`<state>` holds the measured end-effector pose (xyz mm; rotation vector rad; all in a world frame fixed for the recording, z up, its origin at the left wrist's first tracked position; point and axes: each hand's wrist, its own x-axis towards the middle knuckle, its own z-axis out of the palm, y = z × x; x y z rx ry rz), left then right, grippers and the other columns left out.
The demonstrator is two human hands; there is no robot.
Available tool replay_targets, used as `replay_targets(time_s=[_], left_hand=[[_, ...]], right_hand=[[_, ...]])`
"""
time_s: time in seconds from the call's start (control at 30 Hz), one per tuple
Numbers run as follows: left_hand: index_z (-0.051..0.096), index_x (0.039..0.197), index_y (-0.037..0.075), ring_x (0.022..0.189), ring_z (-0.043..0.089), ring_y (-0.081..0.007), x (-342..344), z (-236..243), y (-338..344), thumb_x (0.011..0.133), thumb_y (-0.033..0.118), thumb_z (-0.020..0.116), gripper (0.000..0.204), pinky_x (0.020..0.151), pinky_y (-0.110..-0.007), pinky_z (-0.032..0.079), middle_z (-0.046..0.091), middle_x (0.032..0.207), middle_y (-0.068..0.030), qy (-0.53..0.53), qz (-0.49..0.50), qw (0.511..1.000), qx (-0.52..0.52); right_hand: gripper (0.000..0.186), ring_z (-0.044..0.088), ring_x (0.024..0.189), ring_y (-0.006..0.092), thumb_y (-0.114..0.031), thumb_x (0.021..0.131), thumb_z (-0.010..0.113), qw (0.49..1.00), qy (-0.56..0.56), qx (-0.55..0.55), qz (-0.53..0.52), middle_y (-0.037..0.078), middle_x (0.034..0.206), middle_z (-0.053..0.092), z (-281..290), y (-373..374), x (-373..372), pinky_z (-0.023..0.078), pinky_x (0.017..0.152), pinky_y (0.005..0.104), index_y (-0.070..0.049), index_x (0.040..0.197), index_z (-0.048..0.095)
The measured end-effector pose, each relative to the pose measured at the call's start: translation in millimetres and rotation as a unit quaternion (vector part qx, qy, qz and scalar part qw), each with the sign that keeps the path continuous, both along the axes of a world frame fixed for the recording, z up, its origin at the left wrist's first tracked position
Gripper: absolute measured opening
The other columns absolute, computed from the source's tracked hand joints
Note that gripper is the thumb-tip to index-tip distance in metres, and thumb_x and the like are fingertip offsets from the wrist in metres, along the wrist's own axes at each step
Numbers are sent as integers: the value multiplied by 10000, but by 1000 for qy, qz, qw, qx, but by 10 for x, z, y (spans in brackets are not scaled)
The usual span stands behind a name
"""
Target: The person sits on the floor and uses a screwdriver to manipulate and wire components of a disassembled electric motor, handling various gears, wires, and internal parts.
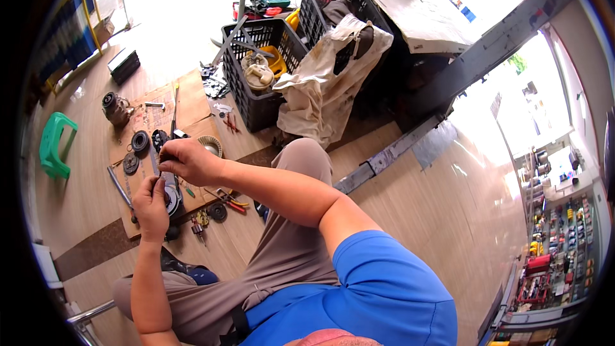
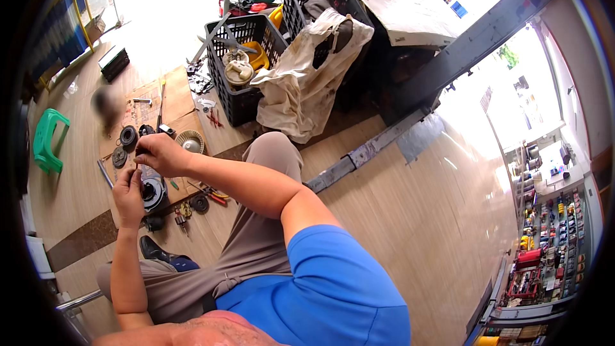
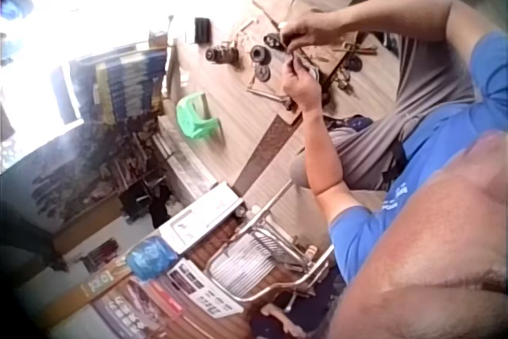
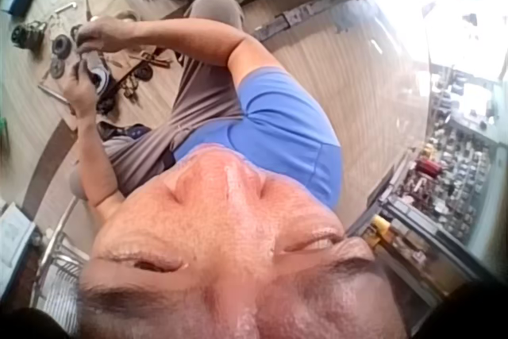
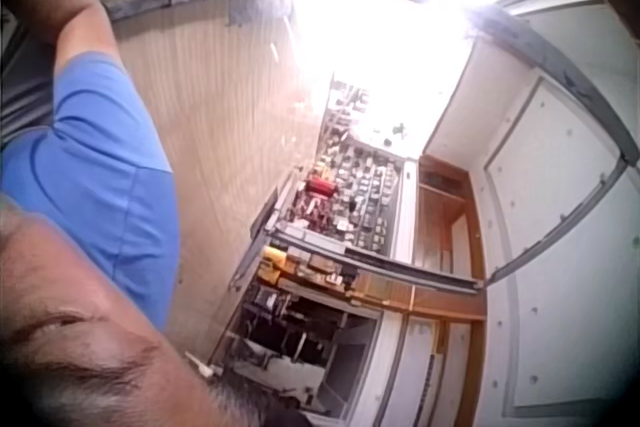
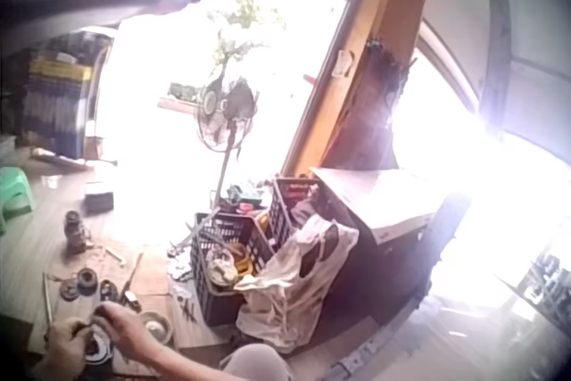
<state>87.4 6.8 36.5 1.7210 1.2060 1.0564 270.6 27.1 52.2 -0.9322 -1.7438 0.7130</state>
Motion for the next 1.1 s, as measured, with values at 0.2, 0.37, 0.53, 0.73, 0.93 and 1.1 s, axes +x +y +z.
replay_targets(time_s=[0.2, 0.37, 0.53, 0.73, 0.93, 1.1], left_hand=[[575, 904, 34, 476, 367, -56, -101, -17, 54, 1000, 175, 507, 184, 444, -232, 291, 429, 581, 18, -205, -108, 952, -202], [551, 914, 61, 423, 338, -88, -141, 7, 22, 1014, 254, 473, 231, 415, -251, 277, 433, 574, 2, -354, -223, 843, -338], [555, 923, 65, 429, 359, -100, -104, -11, 28, 1005, 284, 488, 243, 424, -252, 293, 466, 593, -7, -368, -225, 822, -371], [595, 982, 40, 533, 469, -76, -53, -72, 62, 977, 179, 565, 143, 503, -215, 384, 536, 661, -1, -159, -81, 970, -163], [595, 906, 9, 564, 441, -32, 56, -105, -9, 967, 109, 563, 122, 508, -198, 357, 525, 682, 31, -27, -18, 999, -2], [583, 896, 22, 546, 409, -41, -8, -150, -5, 991, 150, 533, 167, 490, -203, 323, 485, 655, 34, -113, -73, 988, -75]], right_hand=[[176, 614, 746, 317, -125, 817, 701, 999, -6, 24, 34, 173, 808, 627, 46, 17, 66, 483, 668, 370, -6, 907, 608], [168, 621, 719, 267, -116, 821, 698, 997, 13, 11, 72, 160, 789, 628, 92, -25, 84, 485, 659, 343, -15, 923, 612], [152, 559, 695, 111, -119, 878, 665, 985, 97, -82, 113, 65, 745, 629, 17, -27, 51, 478, 647, 289, 8, 938, 608], [124, 520, 696, 74, -90, 907, 630, 984, 107, -124, 73, 20, 738, 605, 80, -31, 6, 463, 625, 266, 23, 955, 608], [115, 504, 670, 67, -82, 902, 637, 990, 99, -89, 42, 31, 716, 602, 23, -52, -6, 446, 593, 258, 26, 939, 617], [123, 509, 671, 69, -83, 887, 651, 976, 137, -151, 73, 44, 711, 602, 46, -43, -55, 455, 606, 260, 26, 933, 619]])
